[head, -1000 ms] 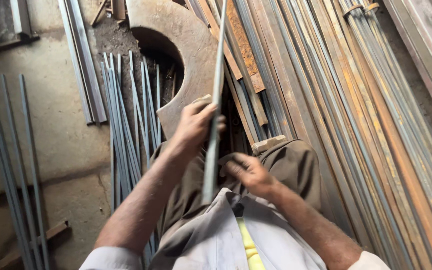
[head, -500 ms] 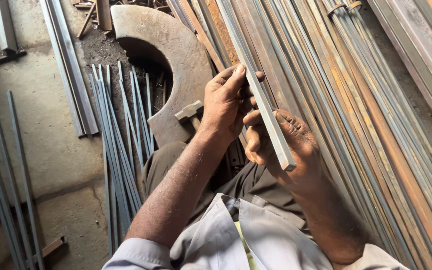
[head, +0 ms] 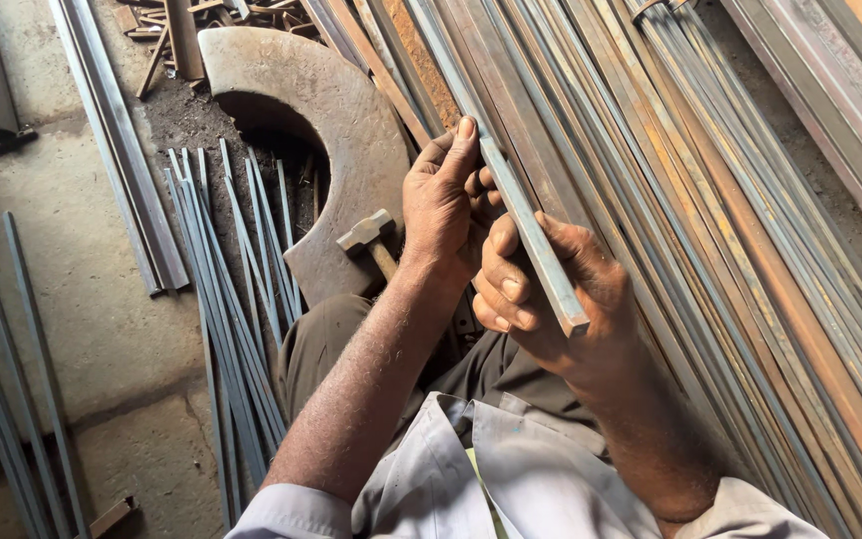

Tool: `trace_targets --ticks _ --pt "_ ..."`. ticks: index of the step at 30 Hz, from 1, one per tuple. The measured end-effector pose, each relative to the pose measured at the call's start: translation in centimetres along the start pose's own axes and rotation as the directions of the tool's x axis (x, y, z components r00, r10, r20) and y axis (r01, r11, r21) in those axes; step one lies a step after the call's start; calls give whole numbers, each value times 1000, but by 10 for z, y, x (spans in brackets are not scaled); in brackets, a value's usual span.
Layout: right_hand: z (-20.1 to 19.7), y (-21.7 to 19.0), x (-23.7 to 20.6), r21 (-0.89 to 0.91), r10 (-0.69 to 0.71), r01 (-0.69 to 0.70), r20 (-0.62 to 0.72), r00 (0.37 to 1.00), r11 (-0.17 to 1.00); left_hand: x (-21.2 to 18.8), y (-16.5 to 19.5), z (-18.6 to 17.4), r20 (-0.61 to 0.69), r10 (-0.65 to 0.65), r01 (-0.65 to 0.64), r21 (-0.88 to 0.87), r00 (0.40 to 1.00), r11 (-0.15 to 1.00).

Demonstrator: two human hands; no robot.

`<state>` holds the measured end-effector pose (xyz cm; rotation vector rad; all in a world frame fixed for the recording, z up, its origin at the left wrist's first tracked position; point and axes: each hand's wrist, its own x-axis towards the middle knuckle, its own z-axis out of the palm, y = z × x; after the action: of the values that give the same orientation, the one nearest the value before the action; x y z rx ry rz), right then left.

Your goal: The person sits on the ground and straightens long thin metal rods one at a time, holding a rod against a curved stone anvil and striking it with a hammer, then placing the straightened rod onto a pile beside them and picking up the next bent rod.

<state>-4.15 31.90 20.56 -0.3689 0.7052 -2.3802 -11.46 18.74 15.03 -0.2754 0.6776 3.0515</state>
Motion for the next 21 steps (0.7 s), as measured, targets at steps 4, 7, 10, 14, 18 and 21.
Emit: trace_targets --ticks 4,7,10,14,18,21 --pt "3 1 -1 -29 -21 20 -36 999 999 0 -2 0 1 -7 7 35 1000 999" --pt "1 2 -1 -12 -8 7 -48 999 1000 3 -1 -2 35 -5 5 8 999 1000" --pt "-4 5 -4 28 13 -13 1 1000 1000 20 4 -7 -39 -24 26 50 999 998" --pt "-18 29 -20 -366 -7 -9 -43 999 931 68 18 -35 -257 -168 196 90 952 976" --pt "-52 94 -29 -263 295 -352 -234 927 898 84 23 -100 -340 -229 320 242 912 916" --pt "-101 123 -26 -672 409 -446 -226 884 592 64 45 -163 -464 -75 430 731 883 531"
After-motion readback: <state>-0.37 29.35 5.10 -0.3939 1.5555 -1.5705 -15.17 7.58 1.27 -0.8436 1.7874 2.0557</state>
